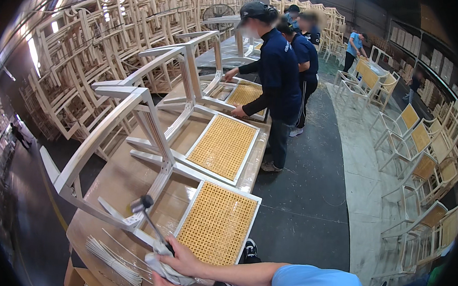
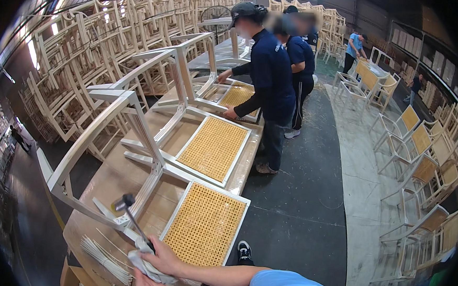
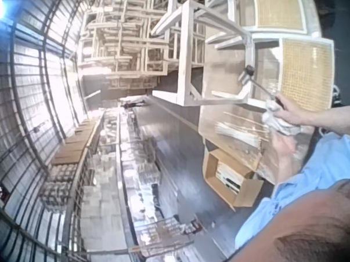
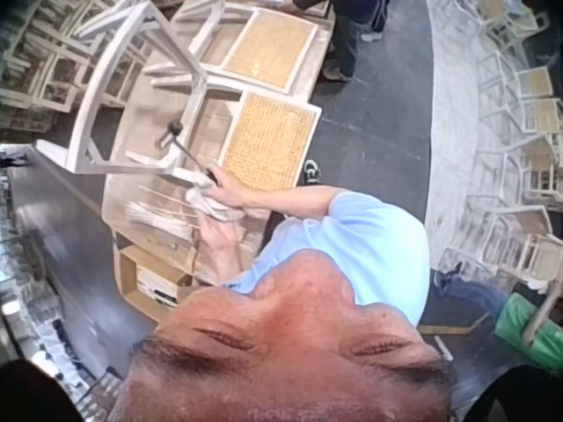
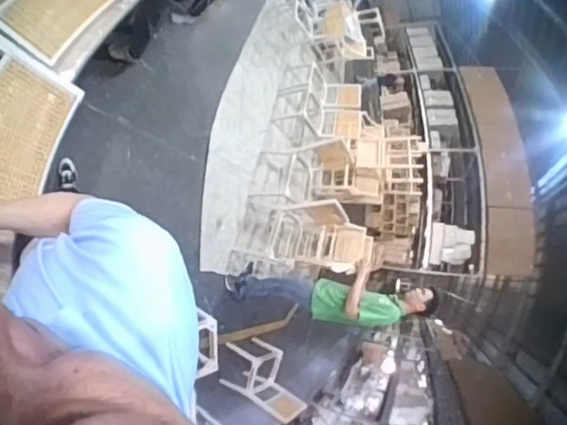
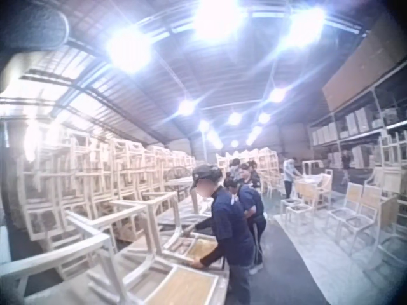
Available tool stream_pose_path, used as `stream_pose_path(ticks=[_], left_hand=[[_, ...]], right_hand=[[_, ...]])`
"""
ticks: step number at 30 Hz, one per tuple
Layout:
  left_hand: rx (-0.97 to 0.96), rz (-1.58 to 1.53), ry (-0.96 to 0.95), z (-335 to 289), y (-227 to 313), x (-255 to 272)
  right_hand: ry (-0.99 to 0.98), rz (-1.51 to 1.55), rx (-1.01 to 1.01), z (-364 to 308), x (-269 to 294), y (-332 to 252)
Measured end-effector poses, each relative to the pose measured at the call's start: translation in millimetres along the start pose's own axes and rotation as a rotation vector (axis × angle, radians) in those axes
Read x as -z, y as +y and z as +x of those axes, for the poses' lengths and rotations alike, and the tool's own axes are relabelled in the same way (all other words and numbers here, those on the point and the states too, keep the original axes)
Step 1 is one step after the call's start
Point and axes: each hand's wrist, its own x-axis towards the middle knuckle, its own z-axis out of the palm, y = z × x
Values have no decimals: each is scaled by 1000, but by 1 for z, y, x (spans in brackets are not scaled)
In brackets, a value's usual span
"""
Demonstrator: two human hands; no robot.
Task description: The person assembles a rattan chair seat by inserting thin wooden strips into the frame and tapping them with a rubber mallet. They wipe the seat with a cloth, adjust the strips, and use a small wooden block to protect the frame while hammering. The person then lifts and repositions the chair frame.
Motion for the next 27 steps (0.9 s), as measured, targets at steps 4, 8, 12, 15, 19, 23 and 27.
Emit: stream_pose_path(ticks=[4,8,12,15,19,23,27], left_hand=[[206,361,-170,-34,54,10],[-1,478,-111,-39,36,19],[236,-76,217,-42,-22,65],[459,309,220,-59,2,125],[457,36,90,-64,28,144],[478,-151,9,-75,13,75],[494,173,210,-70,-3,70]], right_hand=[[-7,104,-69,8,8,-29],[-157,93,-22,-30,-17,-31],[-199,18,-41,-41,-30,-12],[-323,48,-185,-55,1,-37],[-406,114,-248,-70,-2,-25],[-402,323,-287,-80,-30,-14],[-384,274,-251,-88,0,2]])
